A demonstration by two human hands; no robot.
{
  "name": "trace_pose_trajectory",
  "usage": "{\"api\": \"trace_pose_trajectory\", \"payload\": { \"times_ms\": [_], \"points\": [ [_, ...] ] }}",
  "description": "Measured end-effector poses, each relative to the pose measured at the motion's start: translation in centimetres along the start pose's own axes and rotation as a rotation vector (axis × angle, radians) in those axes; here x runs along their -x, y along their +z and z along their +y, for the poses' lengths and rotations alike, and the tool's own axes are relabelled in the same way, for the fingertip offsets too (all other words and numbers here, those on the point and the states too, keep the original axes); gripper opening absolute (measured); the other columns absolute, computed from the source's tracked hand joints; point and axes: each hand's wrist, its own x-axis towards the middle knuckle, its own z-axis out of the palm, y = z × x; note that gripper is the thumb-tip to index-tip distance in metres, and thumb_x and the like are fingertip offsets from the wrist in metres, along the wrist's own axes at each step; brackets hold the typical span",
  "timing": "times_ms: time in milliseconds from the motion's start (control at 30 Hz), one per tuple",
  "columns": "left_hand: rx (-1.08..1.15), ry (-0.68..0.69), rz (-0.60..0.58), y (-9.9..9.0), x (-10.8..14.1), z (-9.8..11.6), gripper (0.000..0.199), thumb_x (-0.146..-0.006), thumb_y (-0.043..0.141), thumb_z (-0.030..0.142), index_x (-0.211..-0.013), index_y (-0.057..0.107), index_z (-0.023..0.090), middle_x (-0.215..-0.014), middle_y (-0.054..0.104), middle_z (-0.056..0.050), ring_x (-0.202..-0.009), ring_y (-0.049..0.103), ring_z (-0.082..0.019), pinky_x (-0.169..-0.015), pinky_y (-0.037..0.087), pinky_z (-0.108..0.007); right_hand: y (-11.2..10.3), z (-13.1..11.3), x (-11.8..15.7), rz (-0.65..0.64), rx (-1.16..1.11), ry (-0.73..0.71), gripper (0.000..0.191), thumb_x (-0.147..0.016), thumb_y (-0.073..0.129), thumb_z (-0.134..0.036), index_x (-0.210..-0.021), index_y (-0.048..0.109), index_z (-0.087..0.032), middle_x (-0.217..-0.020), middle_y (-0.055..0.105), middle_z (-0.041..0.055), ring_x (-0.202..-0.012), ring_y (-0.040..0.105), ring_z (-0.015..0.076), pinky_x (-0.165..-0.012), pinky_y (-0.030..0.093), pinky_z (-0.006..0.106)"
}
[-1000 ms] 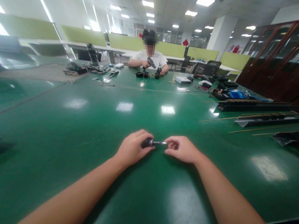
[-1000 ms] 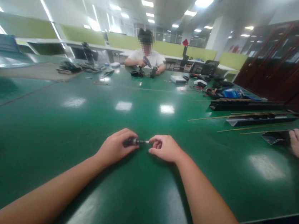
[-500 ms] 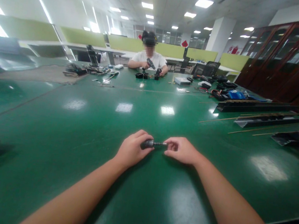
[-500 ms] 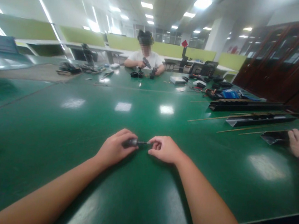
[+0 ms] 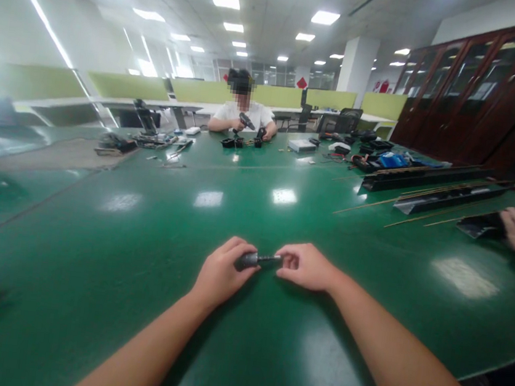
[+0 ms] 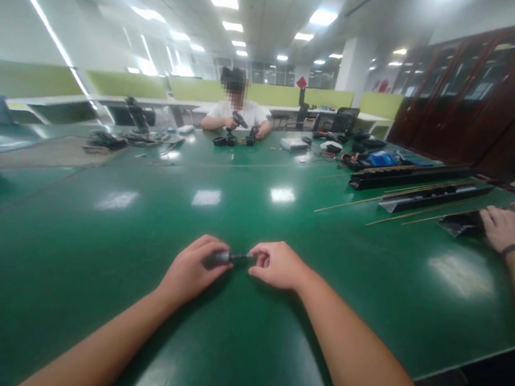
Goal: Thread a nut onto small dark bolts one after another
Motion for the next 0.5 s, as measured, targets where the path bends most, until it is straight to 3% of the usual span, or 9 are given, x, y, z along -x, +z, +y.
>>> {"api": "trace_pose_trajectory", "payload": {
  "times_ms": [167, 367, 500],
  "points": [
    [0.003, -0.005, -0.017, -0.2, -0.1, 0.2, 0.021, -0.081, 0.069, 0.026, -0.102, 0.065, 0.025, -0.102, 0.062, -0.003, -0.093, 0.06, -0.018, -0.083, 0.051, -0.03, 0.4, -0.3, 0.1, 0.018, -0.002, -0.036, 0.032, -0.075, 0.071, -0.023, -0.106, 0.068, -0.017, -0.076, 0.068, 0.0003, -0.063, 0.061, 0.0116, -0.061, 0.047, 0.022],
    [0.044, -0.002, -0.021, -0.5, 0.0, 0.5, 0.02, -0.081, 0.07, 0.025, -0.101, 0.065, 0.024, -0.1, 0.062, -0.003, -0.092, 0.06, -0.018, -0.082, 0.05, -0.031, 1.1, -0.4, -0.1, 0.138, 0.056, -0.098, 0.049, -0.073, 0.075, -0.026, -0.12, 0.064, -0.022, -0.096, 0.07, 0.0042, -0.084, 0.065, 0.0173, -0.079, 0.05, 0.03],
    [0.05, -0.029, -0.032, -0.6, 0.1, 0.5, 0.02, -0.081, 0.07, 0.024, -0.1, 0.065, 0.024, -0.099, 0.061, -0.002, -0.091, 0.059, -0.017, -0.081, 0.05, -0.03, 1.4, -0.1, -0.3, 0.139, 0.037, -0.084, 0.053, -0.071, 0.077, -0.027, -0.122, 0.063, -0.021, -0.1, 0.07, 0.005, -0.088, 0.065, 0.0185, -0.082, 0.051, 0.032]
  ]
}}
